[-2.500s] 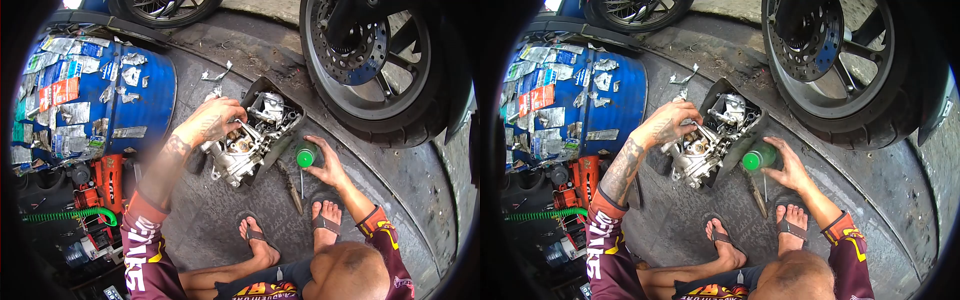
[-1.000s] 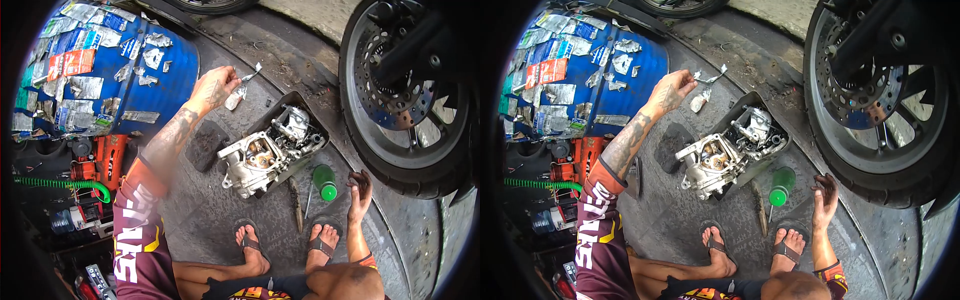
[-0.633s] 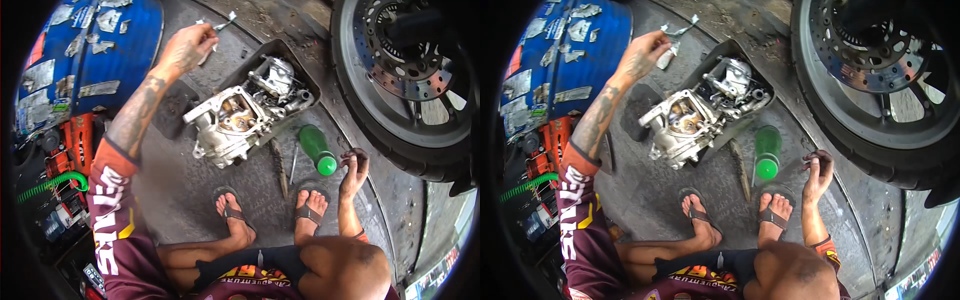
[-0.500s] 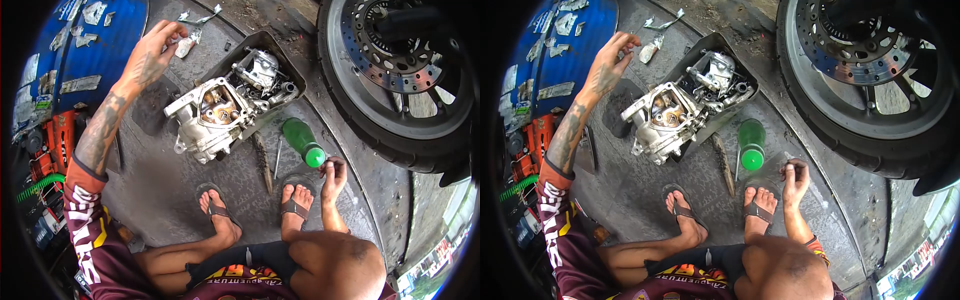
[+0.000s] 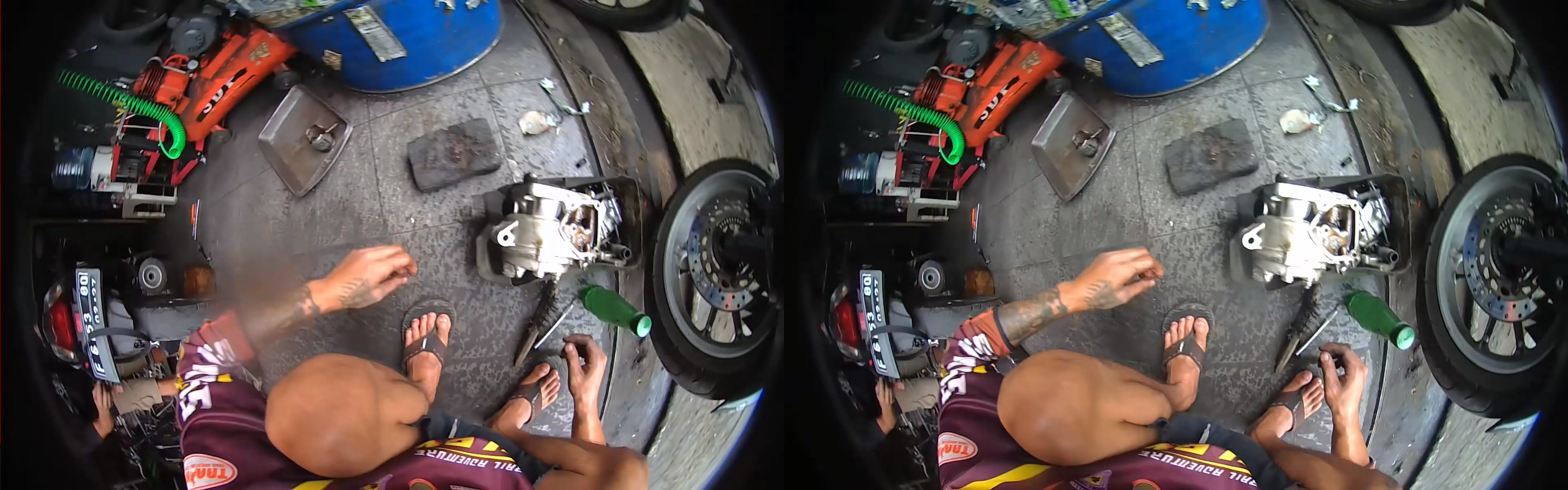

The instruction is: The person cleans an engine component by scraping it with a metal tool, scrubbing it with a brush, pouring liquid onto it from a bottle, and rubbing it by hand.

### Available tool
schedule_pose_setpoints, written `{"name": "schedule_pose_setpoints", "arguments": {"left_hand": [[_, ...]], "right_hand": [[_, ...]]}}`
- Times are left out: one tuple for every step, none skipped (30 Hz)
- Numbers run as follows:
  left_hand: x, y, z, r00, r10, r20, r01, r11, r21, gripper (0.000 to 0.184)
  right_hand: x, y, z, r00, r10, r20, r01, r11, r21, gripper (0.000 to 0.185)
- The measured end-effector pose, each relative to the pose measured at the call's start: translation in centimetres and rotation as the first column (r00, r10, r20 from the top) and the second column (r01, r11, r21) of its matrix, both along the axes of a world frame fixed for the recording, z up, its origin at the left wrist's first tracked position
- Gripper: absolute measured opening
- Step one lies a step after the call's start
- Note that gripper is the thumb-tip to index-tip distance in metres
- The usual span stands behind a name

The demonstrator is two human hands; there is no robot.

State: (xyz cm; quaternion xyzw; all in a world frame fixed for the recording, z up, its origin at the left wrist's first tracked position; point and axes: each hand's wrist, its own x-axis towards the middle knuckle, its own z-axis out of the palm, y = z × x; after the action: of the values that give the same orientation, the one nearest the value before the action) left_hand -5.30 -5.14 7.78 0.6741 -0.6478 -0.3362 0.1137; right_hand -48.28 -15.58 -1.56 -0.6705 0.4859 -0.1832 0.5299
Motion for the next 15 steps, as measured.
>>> {"name": "schedule_pose_setpoints", "arguments": {"left_hand": [[0.0, 1.5, -1.9, 0.994, 0.098, -0.051, -0.096, 0.995, 0.032, 0.014], [0.0, 2.4, -3.3, 0.992, 0.115, -0.057, -0.117, 0.993, -0.026, 0.015], [-0.2, 2.8, -4.1, 0.986, 0.151, -0.071, -0.154, 0.987, -0.04, 0.015], [-0.6, 3.0, -5.1, 0.969, 0.22, -0.114, -0.223, 0.975, -0.01, 0.013], [-1.1, 3.2, -6.0, 0.952, 0.249, -0.176, -0.261, 0.964, -0.046, 0.012], [-1.5, 3.2, -7.0, 0.933, 0.268, -0.239, -0.296, 0.951, -0.086, 0.01], [-1.5, 3.1, -8.1, 0.94, 0.245, -0.237, -0.285, 0.947, -0.151, 0.01], [-1.5, 2.8, -8.9, 0.947, 0.219, -0.234, -0.27, 0.939, -0.215, 0.009], [-1.3, 2.3, -8.9, 0.935, 0.212, -0.284, -0.273, 0.943, -0.192, 0.015], [-0.8, 1.8, -8.9, 0.932, 0.218, -0.291, -0.281, 0.939, -0.198, 0.015], [-0.3, 1.1, -9.1, 0.934, 0.24, -0.266, -0.303, 0.925, -0.228, 0.018], [-0.1, 0.4, -9.5, 0.933, 0.256, -0.254, -0.319, 0.914, -0.251, 0.02], [0.3, 0.0, -10.8, 0.932, 0.294, -0.211, -0.348, 0.889, -0.297, 0.024], [0.8, -0.9, -10.6, 0.884, 0.355, -0.304, -0.427, 0.877, -0.22, 0.033], [1.3, -1.8, -10.6, 0.881, 0.407, -0.244, -0.461, 0.855, -0.239, 0.045]], "right_hand": [[-0.1, 0.0, 0.7, 0.998, 0.057, -0.026, -0.057, 0.998, -0.014, 0.01], [0.0, -0.2, 1.2, 0.992, 0.112, -0.051, -0.113, 0.993, -0.027, 0.009], [0.5, -0.4, 2.5, 0.98, 0.189, -0.066, -0.192, 0.981, -0.04, 0.008], [0.7, -0.6, 4.1, 0.961, 0.264, -0.087, -0.269, 0.962, -0.049, 0.007], [0.9, -0.8, 5.3, 0.931, 0.349, -0.108, -0.357, 0.932, -0.065, 0.006], [0.9, -1.0, 6.5, 0.894, 0.417, -0.162, -0.431, 0.9, -0.064, 0.008], [1.0, -1.5, 8.0, 0.852, 0.482, -0.206, -0.495, 0.869, -0.01, 0.009], [1.1, -1.9, 9.4, 0.803, 0.542, -0.247, -0.548, 0.835, 0.048, 0.01], [0.9, -2.3, 10.0, 0.767, 0.588, -0.256, -0.602, 0.798, 0.03, 0.01], [0.6, -2.8, 10.8, 0.729, 0.631, -0.267, -0.651, 0.759, 0.014, 0.011], [1.3, -3.4, 12.7, 0.656, 0.677, -0.334, -0.708, 0.705, 0.04, 0.012], [1.4, -4.1, 13.3, 0.644, 0.696, -0.319, -0.735, 0.678, -0.003, 0.012], [1.6, -4.5, 14.7, 0.626, 0.694, -0.356, -0.731, 0.681, 0.041, 0.012], [2.4, -5.1, 15.9, 0.61, 0.69, -0.39, -0.726, 0.684, 0.074, 0.013], [2.8, -5.5, 16.6, 0.615, 0.684, -0.392, -0.738, 0.674, 0.019, 0.014]]}}
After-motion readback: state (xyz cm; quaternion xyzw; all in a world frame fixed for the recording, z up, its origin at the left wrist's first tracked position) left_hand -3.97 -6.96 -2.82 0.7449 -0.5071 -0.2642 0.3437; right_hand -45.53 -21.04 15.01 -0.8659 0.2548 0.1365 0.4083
